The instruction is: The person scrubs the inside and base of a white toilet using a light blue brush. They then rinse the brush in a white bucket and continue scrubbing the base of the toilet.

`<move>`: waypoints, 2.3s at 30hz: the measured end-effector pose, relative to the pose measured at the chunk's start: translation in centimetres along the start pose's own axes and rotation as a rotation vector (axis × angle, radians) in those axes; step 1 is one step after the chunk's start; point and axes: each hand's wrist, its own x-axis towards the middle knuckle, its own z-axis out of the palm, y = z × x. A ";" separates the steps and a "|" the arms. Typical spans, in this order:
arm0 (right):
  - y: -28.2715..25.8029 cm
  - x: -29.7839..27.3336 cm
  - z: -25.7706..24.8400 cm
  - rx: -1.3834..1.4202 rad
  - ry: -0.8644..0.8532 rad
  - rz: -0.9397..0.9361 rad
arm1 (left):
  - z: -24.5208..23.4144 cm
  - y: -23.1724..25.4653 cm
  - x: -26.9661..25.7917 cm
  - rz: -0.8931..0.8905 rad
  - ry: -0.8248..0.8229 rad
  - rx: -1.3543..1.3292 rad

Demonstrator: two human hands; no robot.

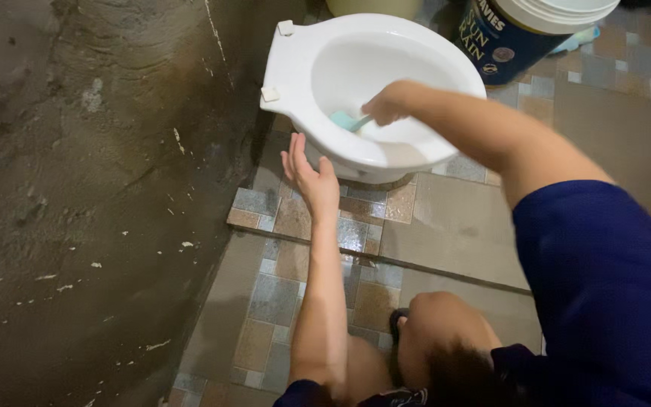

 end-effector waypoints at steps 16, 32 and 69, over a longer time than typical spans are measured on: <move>-0.6 6.1 2.8 -0.073 0.284 -0.167 | -0.7 1.1 -0.3 0.022 0.008 0.021; 4.1 12.5 4.3 1.203 -0.119 -0.007 | -0.5 0.9 -0.2 -0.029 -0.003 0.033; -3.9 4.6 1.1 -1.008 0.401 -0.475 | 1.0 1.0 0.0 -0.009 0.033 0.043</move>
